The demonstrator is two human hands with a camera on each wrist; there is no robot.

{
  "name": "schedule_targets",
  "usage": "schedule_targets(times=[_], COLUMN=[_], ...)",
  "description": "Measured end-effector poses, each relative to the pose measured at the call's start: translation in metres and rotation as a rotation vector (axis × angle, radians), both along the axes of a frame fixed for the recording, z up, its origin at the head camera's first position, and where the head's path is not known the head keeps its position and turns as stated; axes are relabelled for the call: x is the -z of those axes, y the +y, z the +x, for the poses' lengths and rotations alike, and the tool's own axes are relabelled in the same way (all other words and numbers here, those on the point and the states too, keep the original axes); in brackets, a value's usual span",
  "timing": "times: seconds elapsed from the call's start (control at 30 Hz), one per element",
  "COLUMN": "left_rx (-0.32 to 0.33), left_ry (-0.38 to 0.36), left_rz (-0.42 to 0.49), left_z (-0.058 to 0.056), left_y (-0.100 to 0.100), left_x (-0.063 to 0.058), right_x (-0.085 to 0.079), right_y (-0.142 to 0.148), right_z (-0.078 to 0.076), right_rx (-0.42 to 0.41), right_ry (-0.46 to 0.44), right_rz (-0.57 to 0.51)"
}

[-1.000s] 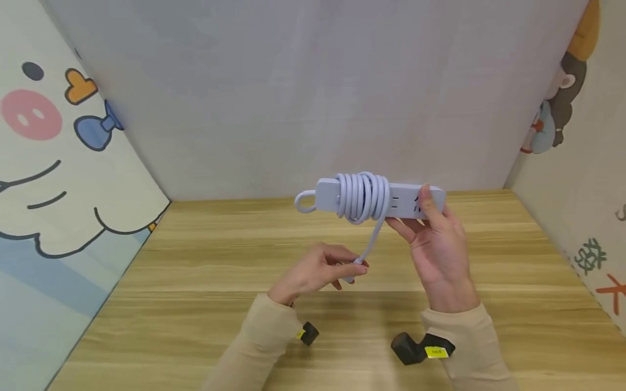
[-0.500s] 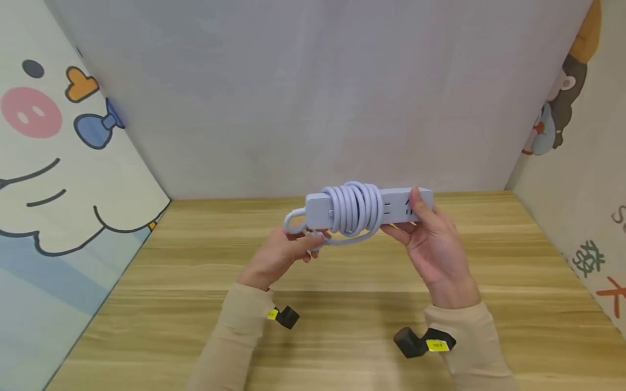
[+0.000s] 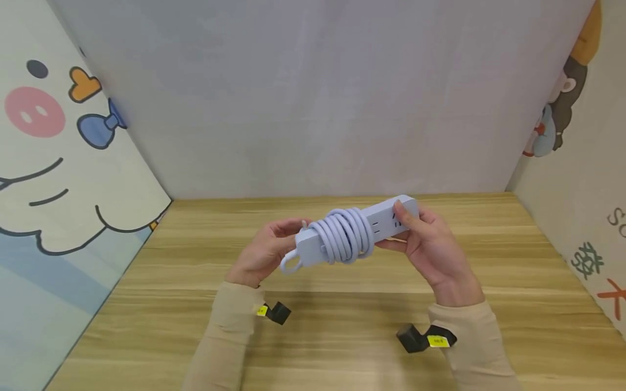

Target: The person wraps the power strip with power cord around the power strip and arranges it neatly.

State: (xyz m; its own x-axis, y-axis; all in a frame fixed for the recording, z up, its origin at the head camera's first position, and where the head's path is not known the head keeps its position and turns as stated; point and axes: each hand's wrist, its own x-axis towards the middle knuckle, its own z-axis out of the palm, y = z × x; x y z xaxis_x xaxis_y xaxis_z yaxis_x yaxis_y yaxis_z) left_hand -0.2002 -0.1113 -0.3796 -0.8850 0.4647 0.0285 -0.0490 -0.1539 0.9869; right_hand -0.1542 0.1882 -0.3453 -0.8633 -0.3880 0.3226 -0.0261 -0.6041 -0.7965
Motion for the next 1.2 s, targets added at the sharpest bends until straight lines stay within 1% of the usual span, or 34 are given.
schedule_targets(times=[0.1, 0.2, 0.3, 0.4, 0.47, 0.53, 0.67, 0.87, 0.97, 1.03, 1.1, 1.17, 1.2], left_rx=[0.003, 0.011, 0.003, -0.004, -0.004, 0.006, 0.032, 0.071, 0.077, 0.059, 0.028, -0.010, -0.031], left_ry=[0.028, 0.059, 0.104, 0.154, 0.178, 0.198, 0.229, 0.266, 0.276, 0.277, 0.282, 0.284, 0.280], left_rz=[-0.027, -0.050, -0.098, -0.163, -0.198, -0.215, -0.213, -0.176, -0.160, -0.167, -0.190, -0.244, -0.288], left_z=[0.001, 0.002, 0.003, 0.006, 0.007, 0.009, 0.009, 0.008, 0.008, 0.008, 0.008, 0.007, 0.006], left_y=[-0.003, -0.005, -0.008, -0.012, -0.014, -0.016, -0.018, -0.022, -0.021, -0.019, -0.016, -0.012, -0.010], left_x=[-0.003, -0.007, -0.011, -0.015, -0.017, -0.018, -0.019, -0.017, -0.016, -0.016, -0.015, -0.013, -0.012], right_x=[0.001, 0.004, 0.006, 0.007, 0.009, 0.009, 0.010, 0.008, 0.008, 0.009, 0.011, 0.014, 0.017], right_y=[0.002, 0.005, 0.006, 0.006, 0.006, 0.005, 0.005, 0.006, 0.006, 0.006, 0.004, 0.001, -0.001], right_z=[-0.001, -0.002, -0.003, -0.005, -0.006, -0.006, -0.007, -0.008, -0.007, -0.007, -0.009, -0.011, -0.013], right_rx=[-0.011, -0.019, 0.015, 0.065, 0.083, 0.091, 0.108, 0.116, 0.127, 0.150, 0.180, 0.208, 0.224], right_ry=[0.002, 0.012, 0.015, -0.007, -0.032, -0.049, -0.046, -0.036, -0.042, -0.048, -0.058, -0.082, -0.095], right_rz=[0.066, 0.106, 0.159, 0.208, 0.221, 0.226, 0.242, 0.260, 0.263, 0.274, 0.300, 0.335, 0.360])
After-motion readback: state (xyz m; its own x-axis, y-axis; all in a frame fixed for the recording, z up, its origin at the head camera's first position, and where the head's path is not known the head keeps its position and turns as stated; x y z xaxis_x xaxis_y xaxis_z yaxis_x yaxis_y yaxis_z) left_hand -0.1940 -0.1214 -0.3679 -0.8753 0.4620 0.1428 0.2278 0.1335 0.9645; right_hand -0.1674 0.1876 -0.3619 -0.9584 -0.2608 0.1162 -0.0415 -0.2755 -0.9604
